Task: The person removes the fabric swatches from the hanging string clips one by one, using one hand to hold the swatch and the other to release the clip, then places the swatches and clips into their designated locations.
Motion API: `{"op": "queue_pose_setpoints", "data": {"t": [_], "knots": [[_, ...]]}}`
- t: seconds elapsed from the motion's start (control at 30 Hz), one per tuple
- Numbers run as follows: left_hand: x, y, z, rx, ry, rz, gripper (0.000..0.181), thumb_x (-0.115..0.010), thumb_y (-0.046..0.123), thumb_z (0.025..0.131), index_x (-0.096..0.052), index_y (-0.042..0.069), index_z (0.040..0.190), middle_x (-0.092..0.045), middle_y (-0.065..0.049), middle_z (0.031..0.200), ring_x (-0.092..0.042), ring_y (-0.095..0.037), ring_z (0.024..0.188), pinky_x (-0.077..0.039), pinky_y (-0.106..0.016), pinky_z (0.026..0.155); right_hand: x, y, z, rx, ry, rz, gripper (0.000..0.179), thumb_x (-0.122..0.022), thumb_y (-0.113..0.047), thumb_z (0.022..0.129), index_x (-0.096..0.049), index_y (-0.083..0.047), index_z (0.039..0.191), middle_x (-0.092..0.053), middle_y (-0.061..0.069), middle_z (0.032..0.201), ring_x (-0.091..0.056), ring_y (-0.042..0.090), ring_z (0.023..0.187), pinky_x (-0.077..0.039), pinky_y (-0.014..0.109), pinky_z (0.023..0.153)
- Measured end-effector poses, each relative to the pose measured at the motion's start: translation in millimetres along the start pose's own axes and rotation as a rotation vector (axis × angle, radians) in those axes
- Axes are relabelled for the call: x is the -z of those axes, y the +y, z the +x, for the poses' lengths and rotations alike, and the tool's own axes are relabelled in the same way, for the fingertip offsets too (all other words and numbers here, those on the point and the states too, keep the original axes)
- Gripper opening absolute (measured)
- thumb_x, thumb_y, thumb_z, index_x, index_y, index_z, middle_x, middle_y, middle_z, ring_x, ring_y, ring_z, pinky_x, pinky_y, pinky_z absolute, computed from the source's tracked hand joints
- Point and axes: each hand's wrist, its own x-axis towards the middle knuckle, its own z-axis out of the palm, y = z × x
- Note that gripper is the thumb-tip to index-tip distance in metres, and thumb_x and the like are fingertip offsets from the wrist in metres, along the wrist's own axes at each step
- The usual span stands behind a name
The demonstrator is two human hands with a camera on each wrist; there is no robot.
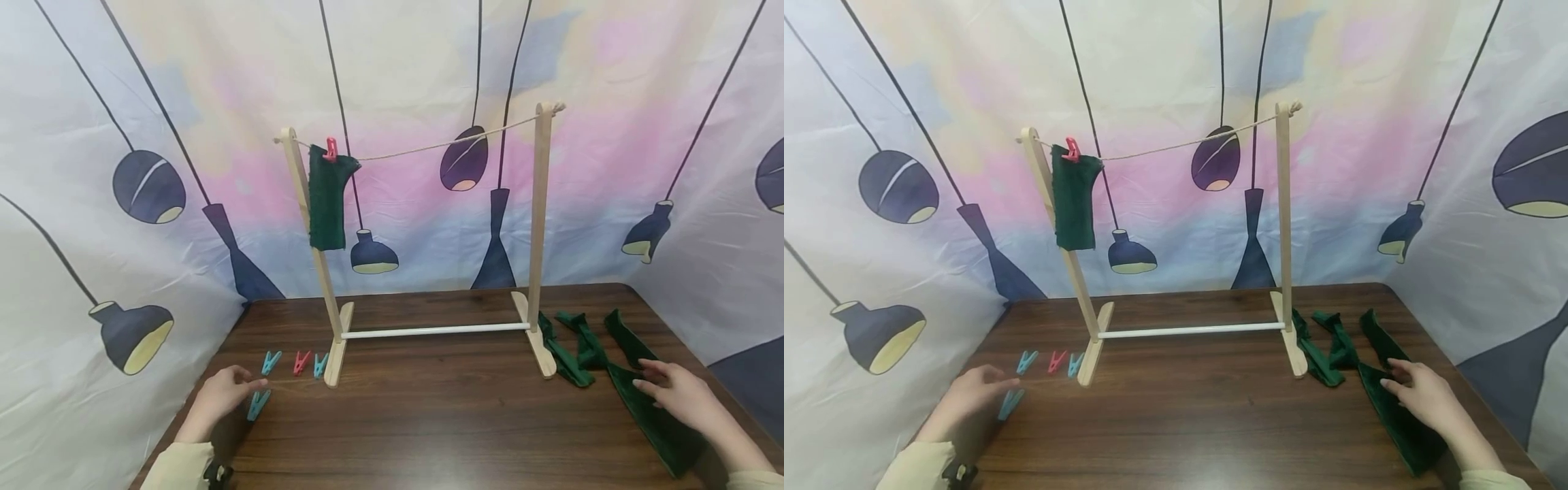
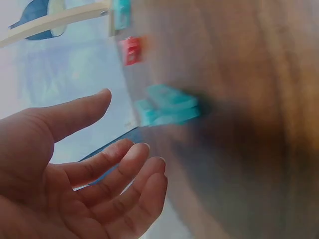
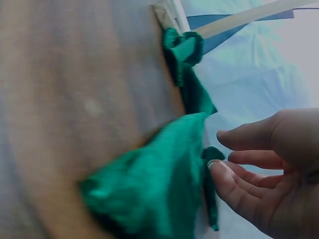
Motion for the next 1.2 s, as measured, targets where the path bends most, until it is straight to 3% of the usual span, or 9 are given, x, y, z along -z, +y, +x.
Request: {"op": "queue_pose_setpoints", "data": {"t": [0.2, 0.47, 0.63, 0.73, 0.77, 0.87, 0.93, 1.0, 1.2], "knots": [[29.9, 17.0, -8.6, -0.051, 0.072, -0.089, 0.062, -0.068, 0.044, 0.095, -0.058, -0.011, 0.123, -0.064, -0.026, 0.111, -0.062, -0.036, 0.098, -0.051, -0.049, 0.078, 20.7, -12.0, -0.8, 0.010, 0.131, -0.044, 0.065, -0.056, -0.029, 0.105, -0.035, 0.023, 0.139, -0.052, 0.045, 0.124, -0.071, 0.031, 0.076, -0.056, 0.046, 0.063], [72.6, 49.9, -20.9, -0.207, 0.247, -0.079, 0.055, -0.065, 0.041, 0.098, -0.061, -0.008, 0.123, -0.065, -0.029, 0.118, -0.062, -0.042, 0.104, -0.051, -0.044, 0.075, 53.9, -41.7, -2.9, 0.054, 0.371, -0.074, 0.061, -0.056, -0.030, 0.105, -0.042, 0.019, 0.138, -0.048, 0.045, 0.127, -0.057, 0.061, 0.102, -0.054, 0.057, 0.063], [81.0, 67.0, -27.1, -0.215, 0.270, -0.075, 0.059, -0.064, 0.048, 0.097, -0.061, -0.004, 0.126, -0.065, -0.026, 0.121, -0.064, -0.040, 0.103, -0.052, -0.041, 0.074, 59.4, -61.5, -0.2, 0.074, 0.421, -0.059, 0.062, -0.056, -0.034, 0.105, -0.044, 0.015, 0.141, -0.050, 0.043, 0.129, -0.057, 0.060, 0.103, -0.053, 0.060, 0.065], [79.5, 78.4, -26.1, -0.245, 0.276, -0.074, 0.055, -0.065, 0.045, 0.097, -0.062, -0.002, 0.126, -0.066, -0.024, 0.119, -0.066, -0.038, 0.102, -0.052, -0.041, 0.074, 57.5, -73.5, 5.4, 0.116, 0.424, -0.058, 0.059, -0.057, -0.034, 0.104, -0.048, 0.012, 0.140, -0.055, 0.040, 0.128, -0.058, 0.058, 0.104, -0.055, 0.053, 0.063], [79.0, 82.8, -25.1, -0.259, 0.279, -0.076, 0.054, -0.066, 0.044, 0.097, -0.062, -0.001, 0.126, -0.067, -0.023, 0.118, -0.066, -0.037, 0.101, -0.052, -0.040, 0.073, 56.7, -78.0, 7.3, 0.127, 0.418, -0.052, 0.059, -0.057, -0.035, 0.104, -0.048, 0.011, 0.141, -0.056, 0.038, 0.128, -0.059, 0.056, 0.105, -0.056, 0.048, 0.062], [78.1, 95.7, -22.1, -0.309, 0.294, -0.087, 0.048, -0.067, 0.040, 0.097, -0.063, 0.000, 0.123, -0.068, -0.020, 0.113, -0.067, -0.035, 0.098, -0.052, -0.038, 0.073, 56.7, -90.7, 12.5, 0.174, 0.387, 0.002, 0.057, -0.057, -0.034, 0.104, -0.049, 0.005, 0.144, -0.059, 0.033, 0.128, -0.069, 0.015, 0.096, -0.054, 0.028, 0.059], [79.4, 104.4, -21.6, -0.336, 0.311, -0.092, 0.046, -0.068, 0.039, 0.097, -0.063, 0.000, 0.122, -0.068, -0.018, 0.111, -0.067, -0.033, 0.096, -0.052, -0.037, 0.072, 56.8, -101.3, 15.0, 0.189, 0.368, 0.035, 0.058, -0.056, -0.037, 0.104, -0.048, 0.001, 0.147, -0.059, 0.030, 0.131, -0.058, -0.011, 0.092, -0.051, 0.020, 0.060], [81.7, 112.4, -22.1, -0.363, 0.330, -0.095, 0.044, -0.068, 0.038, 0.097, -0.064, 0.001, 0.122, -0.068, -0.017, 0.110, -0.067, -0.033, 0.095, -0.053, -0.038, 0.073, 57.4, -111.8, 17.4, 0.205, 0.351, 0.068, 0.057, -0.056, -0.038, 0.104, -0.048, -0.005, 0.149, -0.060, 0.027, 0.133, -0.046, -0.023, 0.089, -0.049, 0.015, 0.061], [94.3, 141.8, -27.8, -0.451, 0.398, -0.142, 0.039, -0.070, 0.033, 0.096, -0.066, 0.004, 0.121, -0.069, -0.014, 0.105, -0.068, -0.031, 0.094, -0.053, -0.037, 0.076, 59.4, -147.6, 25.0, 0.263, 0.372, 0.074, 0.054, -0.056, -0.039, 0.104, -0.050, -0.011, 0.149, -0.063, 0.020, 0.131, -0.053, -0.016, 0.085, -0.048, 0.018, 0.064]]}}
